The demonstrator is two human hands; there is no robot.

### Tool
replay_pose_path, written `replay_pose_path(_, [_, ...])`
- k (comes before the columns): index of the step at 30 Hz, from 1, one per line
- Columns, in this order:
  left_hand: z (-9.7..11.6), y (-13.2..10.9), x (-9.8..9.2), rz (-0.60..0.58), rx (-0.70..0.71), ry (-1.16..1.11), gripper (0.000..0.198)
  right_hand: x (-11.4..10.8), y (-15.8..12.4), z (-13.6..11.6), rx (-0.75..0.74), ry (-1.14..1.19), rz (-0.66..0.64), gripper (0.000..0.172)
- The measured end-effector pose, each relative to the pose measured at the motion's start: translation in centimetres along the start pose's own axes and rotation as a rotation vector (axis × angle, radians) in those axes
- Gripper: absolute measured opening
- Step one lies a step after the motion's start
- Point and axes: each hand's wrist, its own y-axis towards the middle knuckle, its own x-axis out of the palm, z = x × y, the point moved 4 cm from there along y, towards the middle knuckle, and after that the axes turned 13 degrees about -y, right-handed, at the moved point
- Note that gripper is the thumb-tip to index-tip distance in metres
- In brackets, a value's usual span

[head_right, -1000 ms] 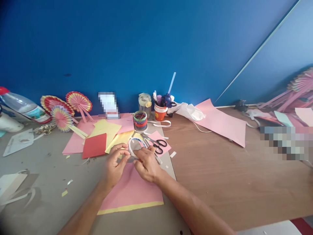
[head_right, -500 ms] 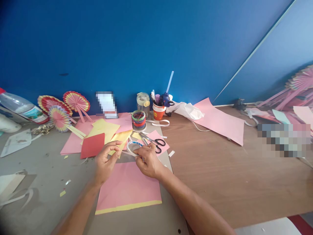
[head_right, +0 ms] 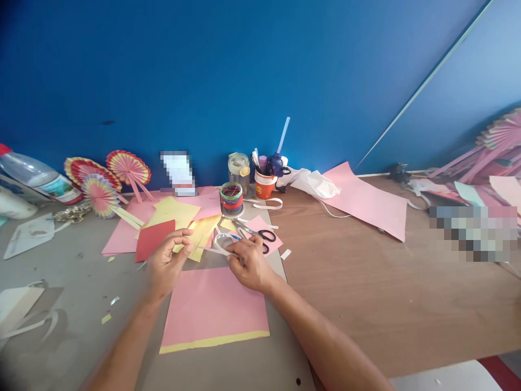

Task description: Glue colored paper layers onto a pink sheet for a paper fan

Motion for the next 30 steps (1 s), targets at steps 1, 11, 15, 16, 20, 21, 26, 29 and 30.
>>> replay_pose_path(1, [0.0, 0.0, -0.1, 0.0, 0.002, 0.0, 0.014, 0.0, 0.0, 0.1, 0.006, 0.004, 0.001, 0.015])
replay_pose_path(11, [-1.0, 0.2, -0.8, 0.035, 0.041, -0.025, 0.011, 0.4, 0.1, 1.1, 0.084, 0.007, -0.025, 0.014])
replay_pose_path(15, [-1.1, 0.3, -0.9, 0.047, 0.037, -0.035, 0.011, 0.0, 0.3, 1.1, 0.091, -0.051, -0.02, 0.017])
replay_pose_path(16, [-1.1, 0.3, -0.9, 0.047, 0.037, -0.04, 0.011, -0.1, 0.3, 1.0, 0.091, -0.058, -0.012, 0.016])
replay_pose_path(20, [-1.1, 0.4, -1.0, 0.045, 0.03, -0.048, 0.011, -0.6, 0.3, 0.4, 0.071, -0.046, -0.001, 0.015])
replay_pose_path(21, [-1.0, 0.4, -1.1, 0.044, 0.026, -0.047, 0.011, -0.6, 0.3, 0.2, 0.067, -0.042, 0.0, 0.018])
replay_pose_path(26, [-0.8, 0.4, -1.2, 0.045, 0.033, -0.057, 0.01, -0.7, 0.3, 0.0, 0.056, -0.06, 0.036, 0.02])
replay_pose_path(29, [-0.8, 0.4, -1.2, 0.039, 0.032, -0.053, 0.012, -0.5, 0.2, 0.3, 0.048, -0.093, 0.053, 0.018])
replay_pose_path(30, [-0.7, 0.4, -1.2, 0.036, 0.031, -0.047, 0.012, -0.4, 0.1, 0.4, 0.047, -0.102, 0.059, 0.017])
